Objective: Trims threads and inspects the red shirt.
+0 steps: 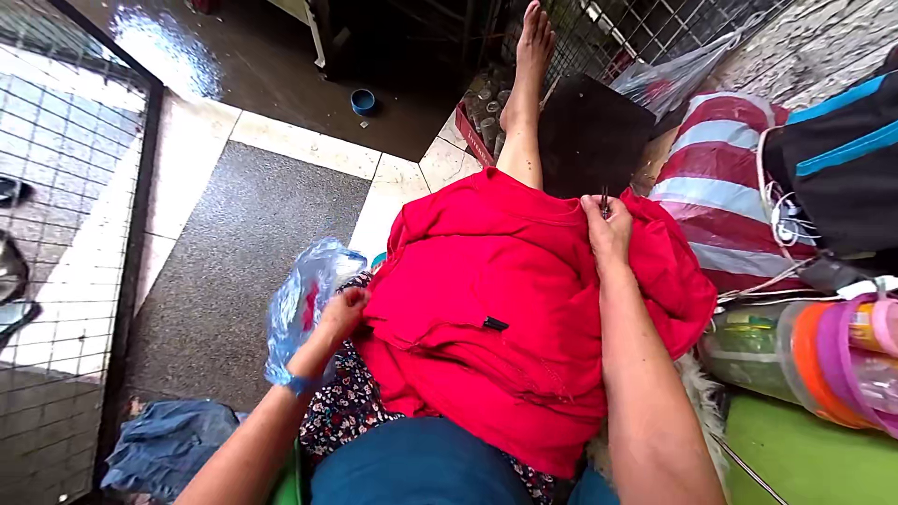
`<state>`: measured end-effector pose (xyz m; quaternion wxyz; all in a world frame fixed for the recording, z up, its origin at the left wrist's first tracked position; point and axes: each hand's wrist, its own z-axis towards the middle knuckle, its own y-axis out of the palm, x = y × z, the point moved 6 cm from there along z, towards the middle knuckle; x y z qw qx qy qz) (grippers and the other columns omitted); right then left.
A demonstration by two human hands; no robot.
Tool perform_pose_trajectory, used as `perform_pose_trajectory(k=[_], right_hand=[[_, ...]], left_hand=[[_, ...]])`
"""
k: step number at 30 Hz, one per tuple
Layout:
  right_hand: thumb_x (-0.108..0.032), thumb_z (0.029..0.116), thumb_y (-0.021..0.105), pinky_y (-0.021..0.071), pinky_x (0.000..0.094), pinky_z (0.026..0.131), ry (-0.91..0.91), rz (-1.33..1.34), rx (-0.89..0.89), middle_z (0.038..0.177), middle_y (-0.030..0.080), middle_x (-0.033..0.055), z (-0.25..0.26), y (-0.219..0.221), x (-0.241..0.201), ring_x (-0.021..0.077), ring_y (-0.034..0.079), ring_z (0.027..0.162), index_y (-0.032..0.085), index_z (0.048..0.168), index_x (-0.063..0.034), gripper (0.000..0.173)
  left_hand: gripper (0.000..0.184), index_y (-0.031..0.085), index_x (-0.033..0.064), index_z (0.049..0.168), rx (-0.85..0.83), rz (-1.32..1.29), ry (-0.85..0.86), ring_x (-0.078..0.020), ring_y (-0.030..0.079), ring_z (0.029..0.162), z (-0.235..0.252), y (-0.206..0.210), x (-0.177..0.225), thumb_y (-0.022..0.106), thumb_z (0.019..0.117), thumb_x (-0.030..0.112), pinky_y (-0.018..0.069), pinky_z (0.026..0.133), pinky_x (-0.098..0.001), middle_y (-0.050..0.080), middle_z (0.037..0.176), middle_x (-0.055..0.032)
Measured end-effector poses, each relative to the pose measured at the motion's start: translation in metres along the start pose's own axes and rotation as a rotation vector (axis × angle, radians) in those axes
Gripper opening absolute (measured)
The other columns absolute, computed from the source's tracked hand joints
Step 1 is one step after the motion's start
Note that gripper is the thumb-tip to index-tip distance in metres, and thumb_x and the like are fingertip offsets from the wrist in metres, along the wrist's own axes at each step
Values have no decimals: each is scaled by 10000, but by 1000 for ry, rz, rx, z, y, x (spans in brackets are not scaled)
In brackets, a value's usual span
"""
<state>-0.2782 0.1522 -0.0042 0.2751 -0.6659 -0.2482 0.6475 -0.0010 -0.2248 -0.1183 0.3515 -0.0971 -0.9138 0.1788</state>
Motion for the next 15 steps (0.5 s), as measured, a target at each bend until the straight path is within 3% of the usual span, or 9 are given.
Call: perform_pose_trajectory(k=[2, 5, 7, 11, 13, 15], right_hand=[[-387, 1029, 600, 425, 533, 1037, 9, -39, -100, 1249, 638, 276, 9, 9, -2, 355, 605, 1176, 626, 1284, 52, 508], [-468, 1055, 518, 393, 538, 1100, 111, -2, -298, 1344, 609, 260, 12, 23, 5, 339, 570, 1275, 587, 1366, 22, 585], [-522, 1054, 480, 428, 483, 1077, 189, 74, -323, 1324, 623, 220, 11, 26, 15, 274, 593, 1230, 579, 1370, 1, 619], [-558, 1065, 408, 444, 457, 1075, 245, 111, -338, 1329, 626, 205, 12, 26, 25, 241, 603, 1222, 576, 1380, 6, 667], [-500, 1094, 367, 420, 416, 1116, 337, 85, -390, 1411, 586, 182, 0, 29, -1, 208, 566, 1290, 534, 1432, -5, 622], [-390, 1126, 300, 368, 351, 1129, 518, 13, -389, 1475, 527, 140, -34, 28, -69, 146, 511, 1312, 471, 1476, -19, 538]], left_hand=[[388, 525, -78, 1378, -85, 121, -53, -415, 581, 1256, -11, 15, -5, 541, 1004, 24, 432, 1075, -582, 597, 1316, -310], [539, 437, -85, 1452, -129, 261, -107, -440, 513, 1351, -8, 25, 0, 634, 974, 66, 374, 1138, -593, 544, 1398, -326], [553, 417, -77, 1465, -99, 261, -157, -425, 509, 1362, 2, 26, -8, 627, 990, 114, 378, 1144, -575, 539, 1412, -313], [420, 479, -78, 1410, 82, 165, -260, -452, 526, 1334, 12, 31, -41, 533, 1040, 114, 403, 1111, -583, 547, 1384, -337], [530, 427, -114, 1455, 80, 140, -229, -476, 468, 1381, 11, 43, -52, 593, 1000, 100, 380, 1148, -579, 477, 1447, -365], [597, 346, -136, 1493, 67, -27, -198, -436, 399, 1440, 7, 64, -54, 606, 1006, 92, 318, 1199, -508, 407, 1508, -360]])
